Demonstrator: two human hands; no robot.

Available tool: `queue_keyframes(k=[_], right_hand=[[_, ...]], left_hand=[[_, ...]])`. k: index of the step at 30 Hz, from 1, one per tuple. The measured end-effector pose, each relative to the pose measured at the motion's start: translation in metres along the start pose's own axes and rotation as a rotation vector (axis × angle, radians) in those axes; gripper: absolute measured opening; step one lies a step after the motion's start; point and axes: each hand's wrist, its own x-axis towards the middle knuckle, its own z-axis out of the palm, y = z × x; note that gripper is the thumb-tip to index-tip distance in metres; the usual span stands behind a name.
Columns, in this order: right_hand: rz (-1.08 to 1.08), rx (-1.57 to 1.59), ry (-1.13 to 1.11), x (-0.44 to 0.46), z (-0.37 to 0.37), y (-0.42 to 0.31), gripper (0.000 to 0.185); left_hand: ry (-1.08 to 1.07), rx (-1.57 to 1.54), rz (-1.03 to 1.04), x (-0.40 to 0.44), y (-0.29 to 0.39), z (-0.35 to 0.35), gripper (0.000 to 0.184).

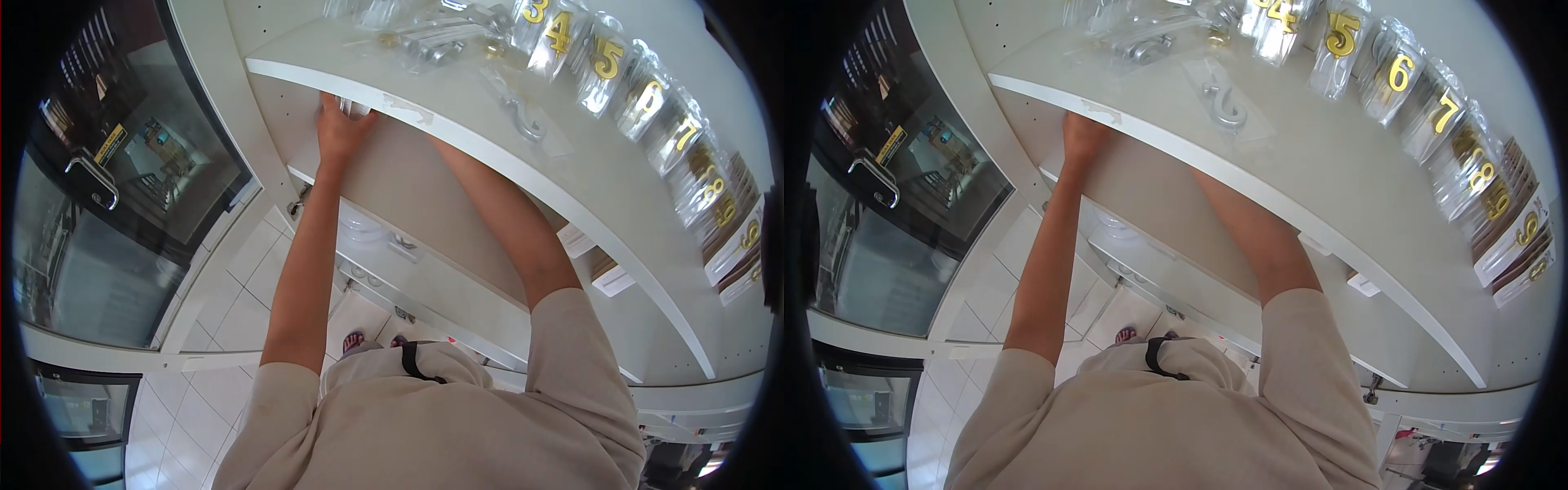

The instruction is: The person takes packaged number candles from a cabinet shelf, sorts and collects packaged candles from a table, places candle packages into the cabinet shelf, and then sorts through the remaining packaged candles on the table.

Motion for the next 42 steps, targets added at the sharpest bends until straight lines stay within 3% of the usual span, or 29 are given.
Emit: queue_keyframes(k=[1, 2, 6, 12, 16, 27, 32, 36, 37, 42], right_hand=[[0.022, 0.140, 0.273, 0.001, 0.005, -0.002, 0.058], [0.023, 0.139, 0.274, 0.005, -0.003, -0.006, 0.058], [0.204, -0.133, -0.977, 0.013, -0.066, -0.016, 0.059], [-0.083, -0.491, -0.593, -0.060, -0.021, 0.017, 0.059], [0.068, -0.291, -0.925, 0.000, -0.052, -0.015, 0.060], [0.319, -0.086, -1.018, 0.055, -0.091, -0.043, 0.057], [-0.835, -1.476, -0.903, 0.061, -0.087, -0.052, 0.050], [-1.812, -2.469, -0.415, 0.076, -0.093, -0.053, 0.044], [-1.796, -2.480, -0.449, 0.068, -0.089, -0.039, 0.044], [-1.207, -2.154, -0.374, 0.013, -0.061, -0.008, 0.036]], left_hand=[[0.005, 0.010, -0.004, 0.000, 0.001, 0.000, 0.075], [0.006, 0.010, -0.005, 0.000, 0.001, 0.000, 0.075], [-0.015, -0.008, -0.001, 0.000, -0.001, 0.000, 0.076], [-0.002, -0.040, 0.013, -0.001, -0.001, 0.001, 0.075], [-0.024, -0.051, 0.002, -0.001, 0.000, 0.000, 0.074], [0.026, -0.088, 0.032, -0.002, -0.004, 0.003, 0.073], [0.034, -0.029, 0.037, 0.000, 0.000, 0.008, 0.076], [0.113, 0.067, 0.108, 0.010, -0.002, 0.026, 0.084], [0.128, 0.065, 0.087, 0.008, -0.001, 0.028, 0.084], [0.103, -0.028, 0.013, 0.006, 0.006, 0.027, 0.087]])
